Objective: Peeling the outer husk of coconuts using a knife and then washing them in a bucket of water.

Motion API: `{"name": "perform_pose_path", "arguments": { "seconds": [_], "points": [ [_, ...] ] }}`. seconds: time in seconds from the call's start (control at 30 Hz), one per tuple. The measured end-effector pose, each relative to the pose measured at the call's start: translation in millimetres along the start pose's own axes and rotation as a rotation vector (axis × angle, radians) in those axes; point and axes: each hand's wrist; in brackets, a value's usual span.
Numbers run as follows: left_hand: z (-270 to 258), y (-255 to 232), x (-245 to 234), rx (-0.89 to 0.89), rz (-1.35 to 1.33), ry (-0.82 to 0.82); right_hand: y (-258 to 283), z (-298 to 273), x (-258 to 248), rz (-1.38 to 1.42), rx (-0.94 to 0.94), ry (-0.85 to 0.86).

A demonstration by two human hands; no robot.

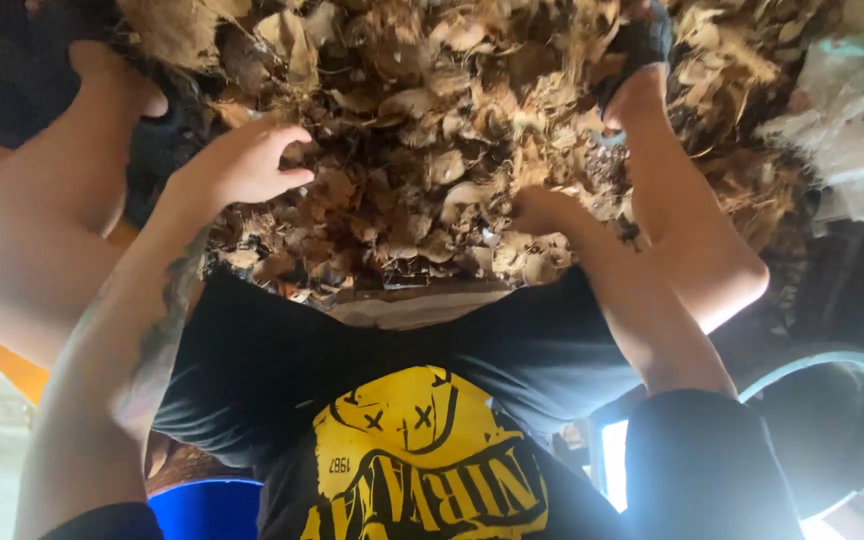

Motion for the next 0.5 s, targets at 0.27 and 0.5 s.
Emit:
{"name": "perform_pose_path", "arguments": {
  "seconds": [0.27, 0.5],
  "points": [
    [44.5, 28.1, 84.7, 0.051, 0.088, 0.004, -98.0, 1.0, -30.1, -0.129, 0.249, -0.377],
    [68.0, -59.8, 88.4, 0.214, 0.22, 0.03, 17.6, -55.4, -50.2, -0.051, 0.118, -0.093]
  ]
}}
Point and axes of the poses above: each hand's wrist, its own z-axis towards the middle knuckle, its own x-axis out of the palm, y = z × x, and after that the axes turned 13 degrees about -x, right-handed
